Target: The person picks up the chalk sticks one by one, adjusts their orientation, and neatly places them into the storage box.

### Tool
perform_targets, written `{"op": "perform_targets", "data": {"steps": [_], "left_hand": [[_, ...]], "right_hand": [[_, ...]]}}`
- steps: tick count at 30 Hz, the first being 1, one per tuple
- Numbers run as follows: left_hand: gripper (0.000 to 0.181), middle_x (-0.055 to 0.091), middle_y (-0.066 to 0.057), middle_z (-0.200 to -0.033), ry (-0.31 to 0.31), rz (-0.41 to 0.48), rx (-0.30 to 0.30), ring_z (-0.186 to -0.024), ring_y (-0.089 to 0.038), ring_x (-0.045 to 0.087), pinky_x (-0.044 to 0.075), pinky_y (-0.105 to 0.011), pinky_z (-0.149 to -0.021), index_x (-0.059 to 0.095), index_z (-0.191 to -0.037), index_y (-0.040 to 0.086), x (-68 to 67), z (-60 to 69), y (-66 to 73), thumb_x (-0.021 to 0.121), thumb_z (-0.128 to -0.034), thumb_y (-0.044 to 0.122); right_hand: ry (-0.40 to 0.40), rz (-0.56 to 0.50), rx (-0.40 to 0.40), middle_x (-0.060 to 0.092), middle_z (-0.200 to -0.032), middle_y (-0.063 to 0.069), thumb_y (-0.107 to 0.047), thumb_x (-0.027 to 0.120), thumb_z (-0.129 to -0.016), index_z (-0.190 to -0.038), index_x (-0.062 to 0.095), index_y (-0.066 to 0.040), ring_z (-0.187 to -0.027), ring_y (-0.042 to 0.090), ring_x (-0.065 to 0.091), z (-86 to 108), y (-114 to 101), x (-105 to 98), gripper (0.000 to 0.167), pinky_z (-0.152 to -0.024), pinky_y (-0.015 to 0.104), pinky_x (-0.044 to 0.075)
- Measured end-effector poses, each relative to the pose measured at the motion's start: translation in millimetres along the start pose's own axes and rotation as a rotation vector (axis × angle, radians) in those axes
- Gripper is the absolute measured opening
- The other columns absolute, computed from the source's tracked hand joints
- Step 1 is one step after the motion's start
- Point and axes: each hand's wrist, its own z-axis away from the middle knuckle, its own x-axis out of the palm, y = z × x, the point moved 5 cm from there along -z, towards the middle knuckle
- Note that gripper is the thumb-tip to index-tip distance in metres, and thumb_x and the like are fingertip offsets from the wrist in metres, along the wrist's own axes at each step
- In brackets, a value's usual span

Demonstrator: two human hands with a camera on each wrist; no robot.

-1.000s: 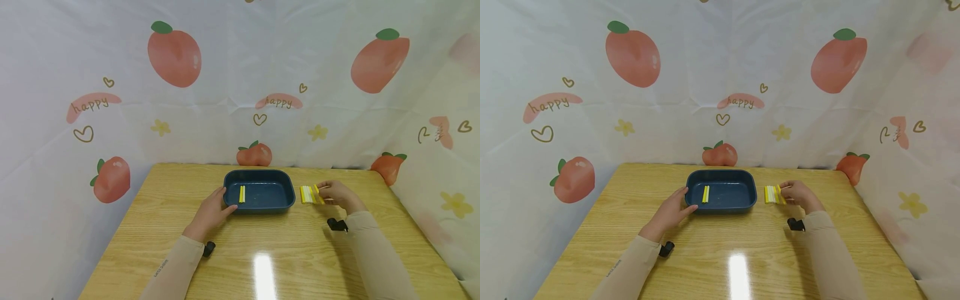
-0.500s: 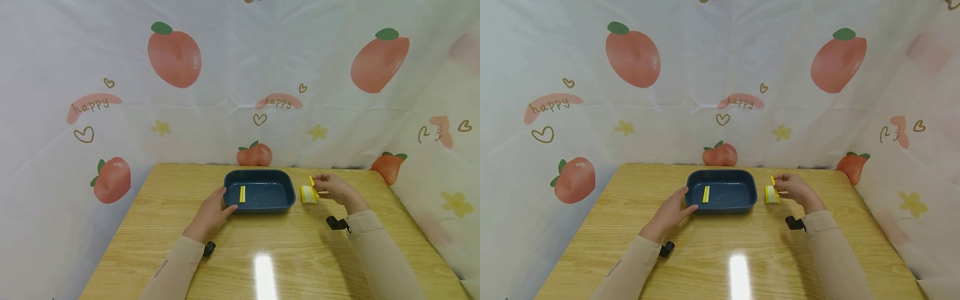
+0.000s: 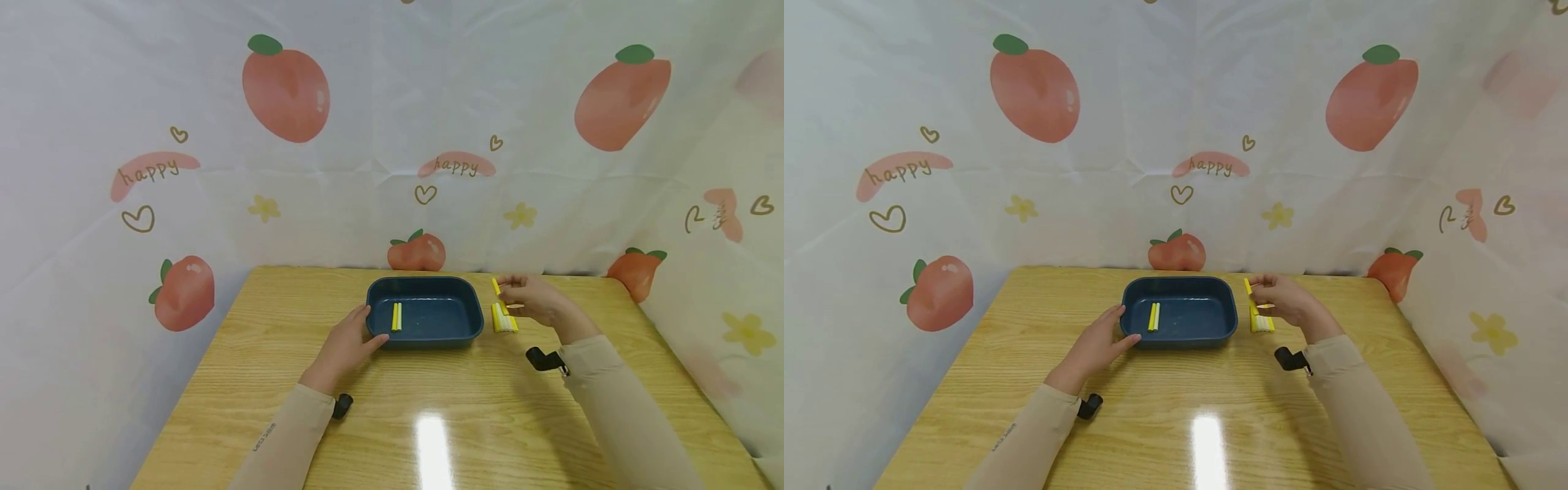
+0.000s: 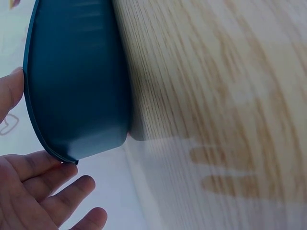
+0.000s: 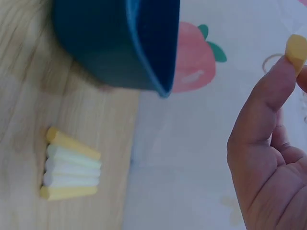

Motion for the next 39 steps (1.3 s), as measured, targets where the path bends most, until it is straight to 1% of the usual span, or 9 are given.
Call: {"op": "perform_targets", "data": {"steps": [8, 12, 16, 22, 25, 30, 33, 37, 39], "left_hand": [[0.083, 0.033, -0.014, -0.160, 0.009, 0.008, 0.008, -0.145, -0.033, 0.034, 0.033, -0.049, -0.116, 0.033, -0.156, 0.003, -0.6, 0.1, 0.1, 0.066, -0.0946, 0.050], [0.083, 0.033, -0.014, -0.160, 0.010, 0.007, 0.011, -0.145, -0.033, 0.034, 0.033, -0.049, -0.116, 0.033, -0.156, 0.003, -0.4, -0.2, 0.0, 0.065, -0.0947, 0.050], [0.083, 0.033, -0.014, -0.160, 0.013, 0.006, 0.012, -0.145, -0.033, 0.034, 0.034, -0.049, -0.116, 0.033, -0.156, 0.003, -0.4, -0.5, 0.5, 0.066, -0.0948, 0.050], [0.083, 0.033, -0.014, -0.160, 0.008, 0.013, 0.006, -0.145, -0.033, 0.034, 0.033, -0.049, -0.116, 0.033, -0.156, 0.003, -0.8, 0.0, 2.2, 0.066, -0.0948, 0.049], [0.083, 0.033, -0.014, -0.160, 0.010, 0.012, 0.007, -0.145, -0.033, 0.034, 0.033, -0.049, -0.116, 0.033, -0.156, 0.003, -1.0, -0.2, 2.5, 0.066, -0.0948, 0.049], [0.083, 0.033, -0.013, -0.160, 0.005, 0.005, 0.009, -0.145, -0.033, 0.034, 0.033, -0.049, -0.117, 0.033, -0.156, 0.004, -1.5, -0.3, 3.3, 0.065, -0.0947, 0.050], [0.083, 0.033, -0.014, -0.160, 0.009, 0.010, 0.011, -0.145, -0.033, 0.034, 0.033, -0.049, -0.116, 0.034, -0.155, 0.003, -2.0, 0.3, 3.1, 0.066, -0.0948, 0.049], [0.082, 0.034, -0.014, -0.160, 0.011, 0.011, 0.008, -0.145, -0.033, 0.035, 0.033, -0.049, -0.116, 0.034, -0.155, 0.003, -1.5, 0.9, 1.6, 0.066, -0.0950, 0.048], [0.082, 0.034, -0.013, -0.160, 0.011, 0.009, 0.006, -0.145, -0.033, 0.035, 0.034, -0.049, -0.116, 0.035, -0.155, 0.003, -0.9, 1.1, 0.9, 0.066, -0.0948, 0.049]], "right_hand": [[-0.045, -0.069, -0.030, 0.049, -0.098, 0.002, -0.005, 0.055, -0.100, -0.131, 0.039, 0.003, -0.080, 0.012, 0.053, -9.4, -28, 16, 0.035, -0.076, 0.030, 0.052], [-0.072, -0.081, -0.011, 0.049, -0.095, 0.003, -0.004, 0.054, -0.100, -0.128, 0.041, 0.000, -0.075, 0.011, 0.052, -18.1, -39, 27, 0.032, -0.075, 0.029, 0.052], [-0.103, -0.075, 0.012, 0.050, -0.094, 0.003, -0.004, 0.054, -0.099, -0.129, 0.040, 0.000, -0.072, 0.012, 0.050, -29.0, -46, 39, 0.033, -0.075, 0.029, 0.052], [-0.161, -0.109, 0.043, 0.047, -0.089, 0.003, -0.002, 0.052, -0.100, -0.125, 0.041, 0.000, -0.066, 0.014, 0.043, -45.2, -51, 55, 0.026, -0.070, 0.030, 0.049], [-0.196, -0.125, 0.059, 0.042, -0.081, 0.003, 0.000, 0.051, -0.101, -0.117, 0.044, -0.002, -0.062, 0.015, 0.036, -53.7, -53, 63, 0.017, -0.068, 0.031, 0.044], [-0.259, -0.121, 0.102, 0.034, -0.076, 0.003, 0.000, 0.049, -0.103, -0.104, 0.045, -0.006, -0.060, 0.015, 0.028, -68.9, -53, 75, 0.008, -0.066, 0.030, 0.044], [-0.280, -0.101, 0.122, 0.036, -0.077, 0.003, 0.000, 0.049, -0.103, -0.096, 0.045, -0.007, -0.061, 0.015, 0.032, -78.8, -53, 81, 0.010, -0.067, 0.029, 0.048], [-0.277, -0.072, 0.151, 0.043, -0.084, 0.005, -0.001, 0.050, -0.103, -0.092, 0.047, -0.008, -0.069, 0.017, 0.043, -91.3, -51, 89, 0.014, -0.071, 0.029, 0.053], [-0.275, -0.070, 0.171, 0.043, -0.085, 0.006, -0.001, 0.050, -0.103, -0.089, 0.046, -0.009, -0.070, 0.019, 0.043, -96.9, -49, 94, 0.017, -0.071, 0.030, 0.053]]}}
